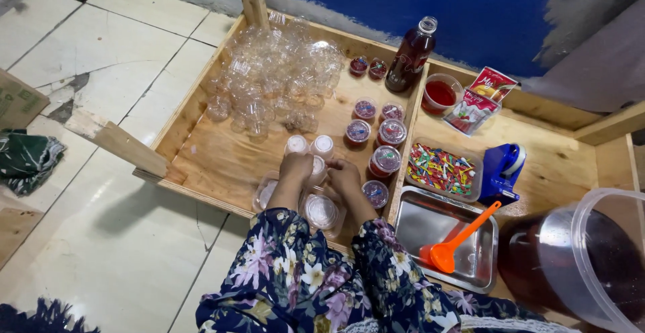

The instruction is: The person prepares a beverage by ladling dark liquid from a large container into smaller cups, adds colorful toppings from a tray, and seals the cups using a manual sealing machine.

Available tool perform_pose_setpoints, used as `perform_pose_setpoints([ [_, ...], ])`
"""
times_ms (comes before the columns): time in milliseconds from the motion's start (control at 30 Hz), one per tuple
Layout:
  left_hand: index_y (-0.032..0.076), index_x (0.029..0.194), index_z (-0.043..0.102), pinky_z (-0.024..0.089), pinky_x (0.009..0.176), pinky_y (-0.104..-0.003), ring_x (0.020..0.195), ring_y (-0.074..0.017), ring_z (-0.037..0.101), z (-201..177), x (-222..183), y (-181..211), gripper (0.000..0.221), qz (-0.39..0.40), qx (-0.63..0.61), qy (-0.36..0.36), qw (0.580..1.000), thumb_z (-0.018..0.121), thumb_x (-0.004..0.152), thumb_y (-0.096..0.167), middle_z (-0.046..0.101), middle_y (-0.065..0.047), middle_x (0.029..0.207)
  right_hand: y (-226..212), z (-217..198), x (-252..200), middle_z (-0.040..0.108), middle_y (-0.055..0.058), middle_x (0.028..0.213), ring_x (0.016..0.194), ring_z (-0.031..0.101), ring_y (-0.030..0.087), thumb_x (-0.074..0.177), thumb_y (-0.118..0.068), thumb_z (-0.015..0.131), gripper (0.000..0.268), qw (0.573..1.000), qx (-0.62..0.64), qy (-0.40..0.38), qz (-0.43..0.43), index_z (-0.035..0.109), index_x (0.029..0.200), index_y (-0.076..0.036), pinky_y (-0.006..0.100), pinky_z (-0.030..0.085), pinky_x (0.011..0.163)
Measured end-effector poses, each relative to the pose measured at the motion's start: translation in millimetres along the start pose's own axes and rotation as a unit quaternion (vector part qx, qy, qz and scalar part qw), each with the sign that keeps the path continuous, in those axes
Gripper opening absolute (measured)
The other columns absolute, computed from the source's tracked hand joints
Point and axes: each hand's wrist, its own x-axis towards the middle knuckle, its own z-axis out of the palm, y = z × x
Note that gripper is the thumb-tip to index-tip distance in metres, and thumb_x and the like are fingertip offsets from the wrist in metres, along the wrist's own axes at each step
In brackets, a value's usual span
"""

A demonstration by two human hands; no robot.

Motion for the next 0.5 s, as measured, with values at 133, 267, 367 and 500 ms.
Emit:
perform_pose_setpoints([
  [133, -0.011, 0.135, 0.059, 0.037, 0.117, -0.052, 0.141, -0.0412, 0.047, -5, -14, 12, 0.065, 0.039, 0.028, -0.004, 0.999, 0.04, 0.094, 0.037, 0.057, -0.029, 0.144, -14, -3, -8, 0.078, 0.015, 0.099, 0.087, 0.076, 0.029, 0.079, -0.009, 0.071, 0.032, 1.0, 0.007, 0.004, -0.004, 0.081, 0.108, -0.016, 0.037, 0.066, 0.066],
  [267, -0.004, 0.131, 0.064, 0.042, 0.112, -0.052, 0.138, -0.0394, 0.05, -2, -3, 1, 0.063, 0.036, 0.036, 0.014, 0.999, 0.043, 0.091, 0.04, 0.061, -0.025, 0.139, -25, -6, -19, 0.077, 0.016, 0.096, 0.081, 0.076, 0.027, 0.077, -0.007, 0.073, 0.031, 1.0, 0.023, 0.003, 0.004, 0.081, 0.106, -0.014, 0.039, 0.067, 0.064],
  [367, 0.003, 0.128, 0.069, 0.048, 0.107, -0.052, 0.135, -0.0406, 0.053, -3, -4, -2, 0.058, 0.026, 0.031, 0.025, 0.999, 0.05, 0.088, 0.041, 0.063, -0.024, 0.136, -26, -4, -15, 0.075, 0.02, 0.095, 0.078, 0.075, 0.029, 0.076, -0.002, 0.073, 0.031, 0.998, 0.065, 0.002, 0.012, 0.08, 0.105, -0.008, 0.04, 0.068, 0.062],
  [500, 0.004, 0.122, 0.073, 0.05, 0.103, -0.052, 0.132, -0.0428, 0.056, 11, 19, -15, 0.052, 0.027, 0.014, 0.032, 0.999, 0.058, 0.085, 0.038, 0.064, -0.028, 0.131, -25, -1, -13, 0.072, 0.024, 0.097, 0.08, 0.073, 0.034, 0.076, -0.001, 0.073, 0.033, 0.995, 0.098, -0.013, 0.012, 0.077, 0.109, -0.001, 0.043, 0.067, 0.064],
])
